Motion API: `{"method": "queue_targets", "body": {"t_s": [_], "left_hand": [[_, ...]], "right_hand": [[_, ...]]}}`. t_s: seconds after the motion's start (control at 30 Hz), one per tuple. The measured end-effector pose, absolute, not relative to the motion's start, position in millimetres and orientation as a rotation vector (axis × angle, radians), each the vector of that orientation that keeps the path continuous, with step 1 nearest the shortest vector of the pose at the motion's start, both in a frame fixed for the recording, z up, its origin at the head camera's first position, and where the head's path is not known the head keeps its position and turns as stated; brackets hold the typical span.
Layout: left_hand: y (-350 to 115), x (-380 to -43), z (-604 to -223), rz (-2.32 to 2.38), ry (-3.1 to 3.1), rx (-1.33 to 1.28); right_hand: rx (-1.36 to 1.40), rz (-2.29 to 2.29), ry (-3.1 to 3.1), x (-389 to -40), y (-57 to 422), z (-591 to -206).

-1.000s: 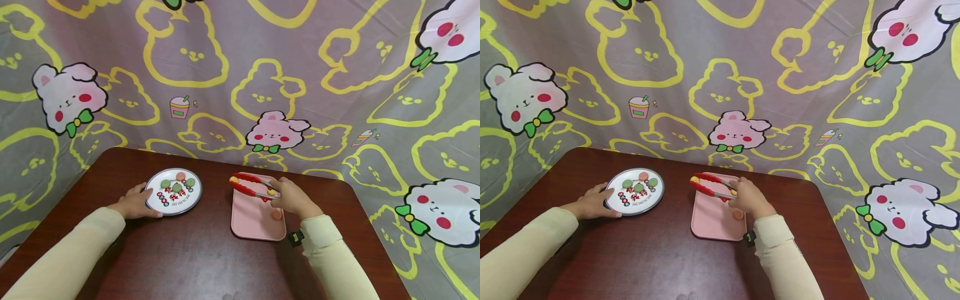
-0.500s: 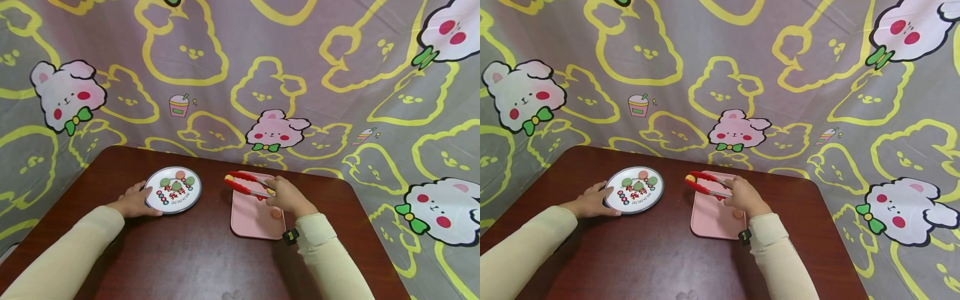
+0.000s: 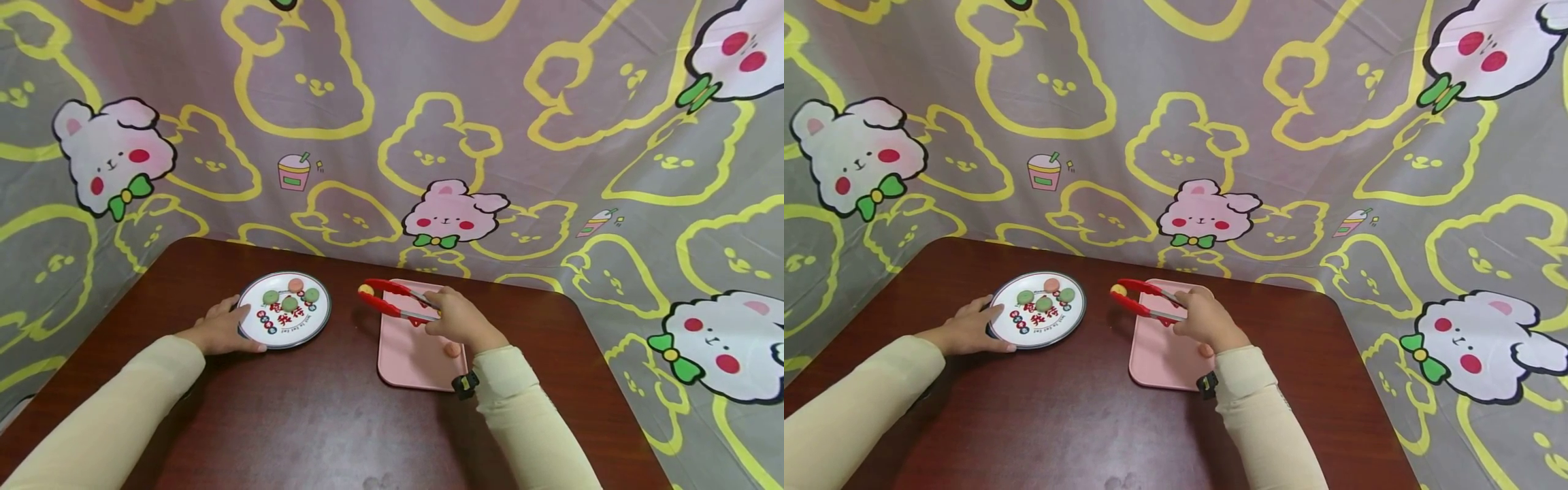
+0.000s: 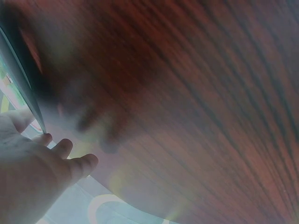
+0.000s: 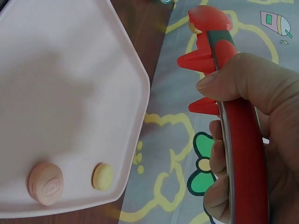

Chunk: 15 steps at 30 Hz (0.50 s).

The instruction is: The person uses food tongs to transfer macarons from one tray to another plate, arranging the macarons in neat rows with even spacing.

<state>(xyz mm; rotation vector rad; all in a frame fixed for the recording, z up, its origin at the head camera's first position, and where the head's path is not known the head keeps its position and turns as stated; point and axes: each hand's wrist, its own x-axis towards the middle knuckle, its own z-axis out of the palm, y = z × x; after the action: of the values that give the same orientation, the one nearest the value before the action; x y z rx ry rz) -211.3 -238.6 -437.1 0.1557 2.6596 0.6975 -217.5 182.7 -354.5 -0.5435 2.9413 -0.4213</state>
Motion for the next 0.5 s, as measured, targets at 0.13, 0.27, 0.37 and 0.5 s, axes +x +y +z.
{"method": "queue_targets", "body": {"t_s": [0.13, 0.27, 0.37, 0.5], "left_hand": [[-239, -212, -439, 0.693, 2.663, 0.158], [-240, -212, -441, 0.697, 2.667, 0.164], [-240, -212, -441, 0.700, 2.669, 0.164], [-240, -212, -441, 0.698, 2.672, 0.165]], "right_hand": [[-0.583, -0.421, 2.937, -219, 181, -357], [-0.610, -0.428, 2.938, -220, 177, -357], [-0.614, -0.430, 2.943, -219, 173, -357], [-0.639, -0.438, 2.943, -220, 170, -358]]}}
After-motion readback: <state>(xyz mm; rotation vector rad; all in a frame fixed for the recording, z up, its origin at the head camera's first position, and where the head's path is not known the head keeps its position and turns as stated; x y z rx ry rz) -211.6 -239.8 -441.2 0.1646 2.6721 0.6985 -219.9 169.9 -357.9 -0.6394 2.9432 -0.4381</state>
